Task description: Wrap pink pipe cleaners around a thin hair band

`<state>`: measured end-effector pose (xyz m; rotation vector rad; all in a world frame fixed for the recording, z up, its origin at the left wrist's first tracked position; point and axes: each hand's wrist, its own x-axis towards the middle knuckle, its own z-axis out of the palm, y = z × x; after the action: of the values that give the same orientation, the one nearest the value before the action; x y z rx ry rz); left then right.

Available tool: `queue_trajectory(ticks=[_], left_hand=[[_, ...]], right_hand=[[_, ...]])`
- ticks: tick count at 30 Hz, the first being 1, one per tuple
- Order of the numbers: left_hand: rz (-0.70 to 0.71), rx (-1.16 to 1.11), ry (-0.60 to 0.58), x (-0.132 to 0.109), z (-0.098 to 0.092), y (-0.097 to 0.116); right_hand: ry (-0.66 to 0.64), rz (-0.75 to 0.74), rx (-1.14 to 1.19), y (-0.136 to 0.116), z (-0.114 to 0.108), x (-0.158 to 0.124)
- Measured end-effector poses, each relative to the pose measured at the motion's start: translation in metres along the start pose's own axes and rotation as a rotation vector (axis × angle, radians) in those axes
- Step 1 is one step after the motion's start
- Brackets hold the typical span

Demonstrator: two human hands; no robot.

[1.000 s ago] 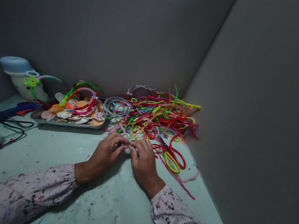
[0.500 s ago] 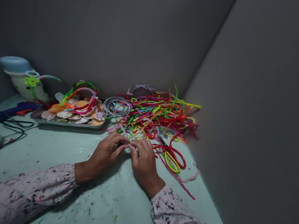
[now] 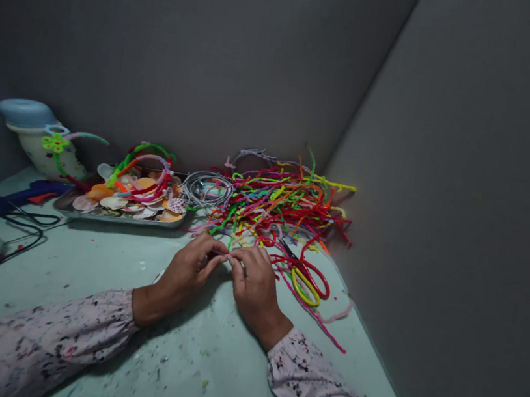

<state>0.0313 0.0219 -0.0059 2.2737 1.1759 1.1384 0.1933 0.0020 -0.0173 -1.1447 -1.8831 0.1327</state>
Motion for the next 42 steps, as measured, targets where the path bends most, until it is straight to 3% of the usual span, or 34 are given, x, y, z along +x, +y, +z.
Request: queue_trajectory(ticks=[18, 32, 42], left_hand=[[0.016, -0.012, 0.002, 0.0009, -0.0034, 0.0042], [0.032, 0.143, -0.044, 0.0018, -0.0041, 0.004], [-0.034, 0.105, -0.076, 0.0038, -0.0051, 0.0058]], right_hand=[[0.005, 0.005, 0.014, -0.0021, -0.0021, 0.0009], [0.007, -0.001, 0.005, -0.0021, -0.0004, 0.0001], [-0.015, -0.005, 0.001, -0.0009, -0.0004, -0.0008]])
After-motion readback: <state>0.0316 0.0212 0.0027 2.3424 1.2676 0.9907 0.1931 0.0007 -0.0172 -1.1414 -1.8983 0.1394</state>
